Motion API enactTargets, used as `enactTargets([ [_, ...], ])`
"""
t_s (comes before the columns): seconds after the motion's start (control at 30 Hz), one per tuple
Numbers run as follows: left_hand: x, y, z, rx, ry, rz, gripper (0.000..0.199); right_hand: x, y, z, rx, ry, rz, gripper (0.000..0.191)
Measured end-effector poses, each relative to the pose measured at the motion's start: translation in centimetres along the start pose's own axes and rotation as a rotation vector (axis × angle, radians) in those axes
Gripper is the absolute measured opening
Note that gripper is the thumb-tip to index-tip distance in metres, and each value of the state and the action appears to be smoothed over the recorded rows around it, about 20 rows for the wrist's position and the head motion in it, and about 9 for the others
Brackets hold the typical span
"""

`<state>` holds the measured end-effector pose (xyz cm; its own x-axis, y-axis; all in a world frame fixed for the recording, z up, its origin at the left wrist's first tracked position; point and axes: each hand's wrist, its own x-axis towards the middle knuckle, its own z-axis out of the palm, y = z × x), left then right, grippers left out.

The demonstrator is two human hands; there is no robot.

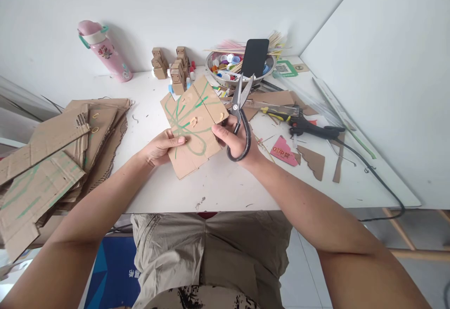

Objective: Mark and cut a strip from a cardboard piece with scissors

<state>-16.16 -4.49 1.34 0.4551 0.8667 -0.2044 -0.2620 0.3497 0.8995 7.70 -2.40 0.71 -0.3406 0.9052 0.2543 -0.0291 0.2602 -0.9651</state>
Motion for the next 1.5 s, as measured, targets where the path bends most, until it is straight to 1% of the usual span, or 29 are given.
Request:
enactTargets([
  [0.07, -0.1, -0.5, 1.5, -0.072, 0.056, 0.044, 0.058, -0.2, 0.1, 0.1, -0.077, 0.086, -0.052, 0.054],
  [0.17, -0.3, -1.2, 3.1, -0.133, 0.137, 0.109, 0.060, -0.8, -0.5, 0.2, -0.231, 0.280, -0.147, 0.044],
  [0.2, -0.4, -1.3, 3.4, -0.139, 0.157, 0.118, 0.060, -1.1, -0.8, 0.2, -0.289, 0.315, -0.171, 0.041],
  [0.23, -0.5, -1.3, 3.6, -0.139, 0.169, 0.121, 0.060, -1.2, -1.1, 0.1, -0.345, 0.325, -0.192, 0.040],
  [0.33, -0.7, -1.1, 3.7, -0.114, 0.174, 0.116, 0.057, -1.5, -1.9, -0.4, -0.465, 0.258, -0.228, 0.037],
  [0.43, -0.7, -0.7, 3.5, -0.083, 0.173, 0.136, 0.053, -1.3, -2.1, -1.0, -0.519, 0.205, -0.260, 0.038],
  [0.53, -0.7, -0.6, 3.2, -0.059, 0.203, 0.172, 0.058, -1.0, -2.1, -1.5, -0.626, 0.178, -0.318, 0.038],
  [0.6, -0.5, -0.6, 2.9, -0.040, 0.241, 0.203, 0.061, -0.8, -2.1, -1.6, -0.701, 0.132, -0.339, 0.039],
  [0.7, -0.2, -0.7, 2.4, -0.020, 0.298, 0.250, 0.061, -0.5, -2.5, -1.4, -0.741, 0.068, -0.321, 0.046],
  [0.77, -0.1, -0.8, 2.2, -0.018, 0.313, 0.271, 0.060, -0.5, -2.7, -1.1, -0.758, 0.043, -0.301, 0.050],
  [0.87, 0.2, -1.1, 2.1, -0.041, 0.304, 0.279, 0.057, -0.7, -2.5, -0.8, -0.808, 0.009, -0.311, 0.044],
  [0.97, 0.5, -1.6, 2.0, -0.091, 0.338, 0.287, 0.052, -1.1, -1.9, -0.5, -0.930, -0.024, -0.363, 0.035],
  [1.07, 0.8, -1.9, 1.3, -0.074, 0.411, 0.292, 0.042, -1.4, -1.4, 0.0, -1.106, -0.046, -0.420, 0.040],
  [1.13, 0.9, -2.0, 0.7, -0.029, 0.460, 0.294, 0.035, -1.6, -1.5, 0.3, -1.169, -0.074, -0.430, 0.043],
  [1.2, 0.9, -1.8, 0.4, 0.006, 0.493, 0.304, 0.034, -1.7, -1.8, 0.4, -1.137, -0.089, -0.411, 0.042],
  [1.27, 0.8, -1.5, 0.4, 0.015, 0.484, 0.329, 0.036, -1.6, -2.4, 0.2, -0.992, -0.096, -0.369, 0.041],
  [1.3, 0.7, -1.3, 0.5, 0.013, 0.465, 0.343, 0.039, -1.5, -2.8, -0.1, -0.885, -0.086, -0.343, 0.044],
  [1.43, 0.1, -0.4, 1.1, 0.018, 0.376, 0.363, 0.052, -1.0, -4.4, -1.7, -0.448, 0.001, -0.182, 0.073],
  [1.47, 0.0, -0.2, 1.2, 0.020, 0.369, 0.362, 0.054, -0.8, -4.6, -2.1, -0.368, -0.018, -0.127, 0.078],
  [1.5, -0.1, -0.1, 1.3, 0.021, 0.366, 0.359, 0.054, -0.6, -4.8, -2.5, -0.307, -0.077, -0.072, 0.080],
])
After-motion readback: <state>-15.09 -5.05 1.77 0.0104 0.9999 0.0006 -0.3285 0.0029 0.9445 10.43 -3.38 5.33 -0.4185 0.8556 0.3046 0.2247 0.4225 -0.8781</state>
